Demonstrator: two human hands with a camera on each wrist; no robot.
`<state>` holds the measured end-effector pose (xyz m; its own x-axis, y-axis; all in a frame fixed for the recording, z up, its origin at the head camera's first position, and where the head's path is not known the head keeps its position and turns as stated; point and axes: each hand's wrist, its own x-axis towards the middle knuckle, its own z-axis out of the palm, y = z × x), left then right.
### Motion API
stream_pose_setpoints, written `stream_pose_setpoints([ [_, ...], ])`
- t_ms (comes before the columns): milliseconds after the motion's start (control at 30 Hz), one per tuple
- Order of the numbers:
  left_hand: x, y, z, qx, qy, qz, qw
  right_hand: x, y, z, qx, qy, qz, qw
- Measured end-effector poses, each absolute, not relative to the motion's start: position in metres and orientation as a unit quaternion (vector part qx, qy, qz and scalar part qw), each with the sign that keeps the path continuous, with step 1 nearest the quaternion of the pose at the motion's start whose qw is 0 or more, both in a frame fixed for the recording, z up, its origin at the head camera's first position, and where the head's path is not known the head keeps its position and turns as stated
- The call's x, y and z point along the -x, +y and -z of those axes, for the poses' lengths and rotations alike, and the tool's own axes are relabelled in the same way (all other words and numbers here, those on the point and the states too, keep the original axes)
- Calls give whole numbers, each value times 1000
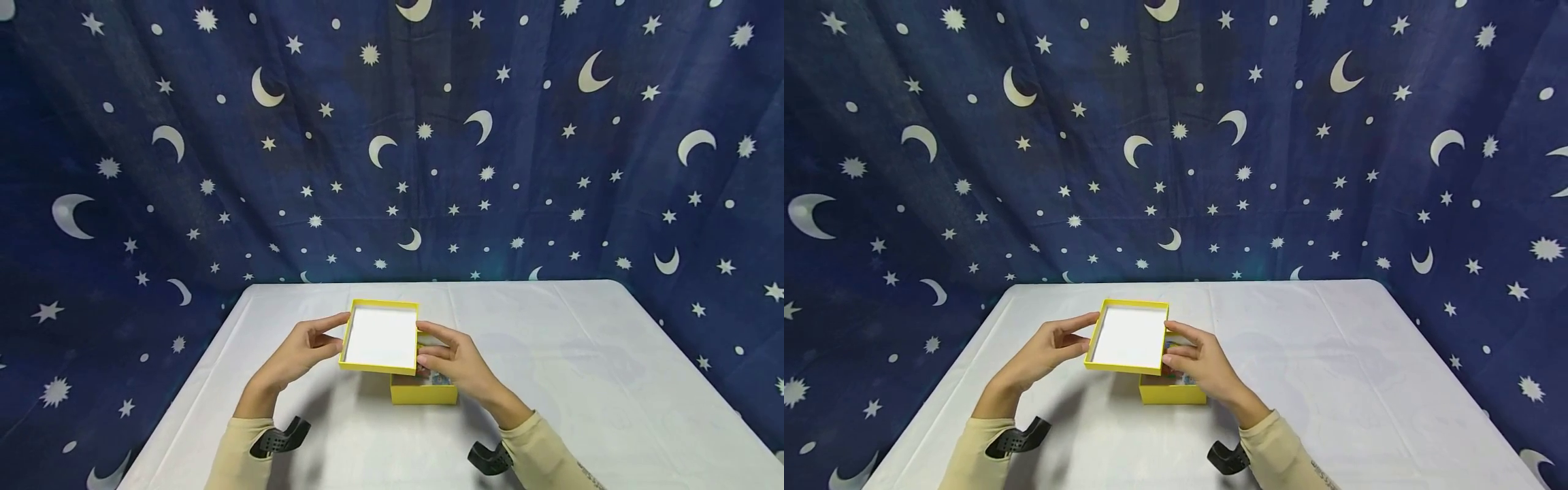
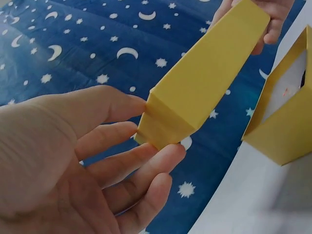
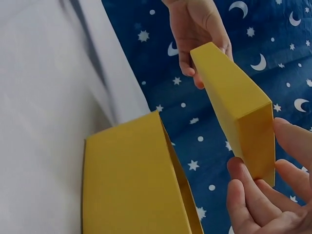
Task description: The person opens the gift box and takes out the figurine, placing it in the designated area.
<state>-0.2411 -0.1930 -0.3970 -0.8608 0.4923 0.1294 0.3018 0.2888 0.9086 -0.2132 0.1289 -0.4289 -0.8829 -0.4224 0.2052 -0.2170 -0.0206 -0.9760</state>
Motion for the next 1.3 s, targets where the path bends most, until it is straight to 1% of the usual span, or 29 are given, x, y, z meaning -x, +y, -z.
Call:
stream_pose_setpoints([
  [267,243,-212,396,-258,805,-527,89,215,110,431,241,706,662,72],
  [533,245,-230,397,-239,818,-517,77,219,88,430,226,731,638,80],
  [767,246,-242,399,-204,838,-503,59,225,70,425,199,754,619,93],
  [867,248,-247,401,-184,841,-505,54,230,63,424,209,759,611,91],
  [1100,249,-257,406,-169,846,-502,60,240,48,425,224,762,601,86],
  [1300,252,-263,408,-156,846,-506,69,243,37,426,198,780,588,80],
])
